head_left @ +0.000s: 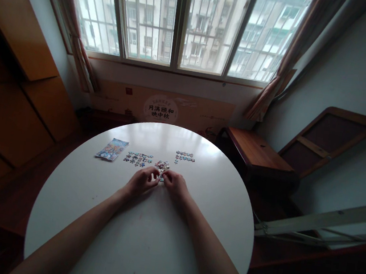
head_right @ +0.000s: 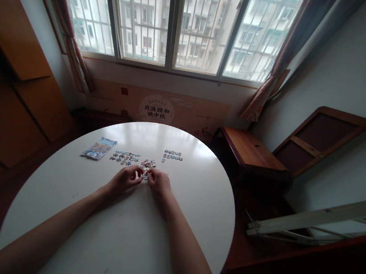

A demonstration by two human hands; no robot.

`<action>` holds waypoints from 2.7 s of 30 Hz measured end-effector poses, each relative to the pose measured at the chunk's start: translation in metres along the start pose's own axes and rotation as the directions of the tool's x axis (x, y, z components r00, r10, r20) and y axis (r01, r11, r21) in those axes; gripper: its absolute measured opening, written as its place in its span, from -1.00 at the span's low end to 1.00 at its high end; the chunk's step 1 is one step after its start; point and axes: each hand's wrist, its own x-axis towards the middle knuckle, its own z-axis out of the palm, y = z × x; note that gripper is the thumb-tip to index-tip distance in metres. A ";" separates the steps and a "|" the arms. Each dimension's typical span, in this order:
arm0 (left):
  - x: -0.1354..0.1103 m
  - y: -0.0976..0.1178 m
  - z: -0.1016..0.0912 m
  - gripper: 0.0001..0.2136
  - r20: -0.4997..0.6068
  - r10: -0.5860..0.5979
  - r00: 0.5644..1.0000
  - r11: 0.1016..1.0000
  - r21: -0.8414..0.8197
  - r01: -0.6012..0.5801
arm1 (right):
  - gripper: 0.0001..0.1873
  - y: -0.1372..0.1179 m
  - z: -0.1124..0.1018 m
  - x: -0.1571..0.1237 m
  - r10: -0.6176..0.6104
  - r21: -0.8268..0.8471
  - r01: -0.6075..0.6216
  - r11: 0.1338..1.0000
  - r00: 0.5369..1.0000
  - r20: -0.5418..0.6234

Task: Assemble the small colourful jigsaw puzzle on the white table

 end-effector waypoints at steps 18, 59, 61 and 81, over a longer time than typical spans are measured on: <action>0.000 0.000 -0.001 -0.88 0.002 -0.019 1.000 1.000 -0.014 0.019 | -0.80 0.002 0.003 0.001 -0.007 -0.022 0.007 1.000 1.000 0.003; 0.000 -0.001 0.000 -0.92 -0.029 0.063 0.998 0.998 -0.015 -0.063 | -0.81 0.005 0.004 0.001 0.013 0.009 -0.013 1.000 1.000 0.001; 0.000 -0.001 0.000 -0.92 -0.029 0.060 0.998 0.998 -0.016 -0.061 | -0.81 0.004 0.003 0.001 0.007 0.008 -0.007 1.000 1.000 -0.002; 0.000 -0.001 0.000 -0.91 -0.054 0.055 0.997 0.998 0.018 -0.054 | -0.80 0.001 0.001 0.000 0.004 -0.032 -0.004 0.999 1.000 0.003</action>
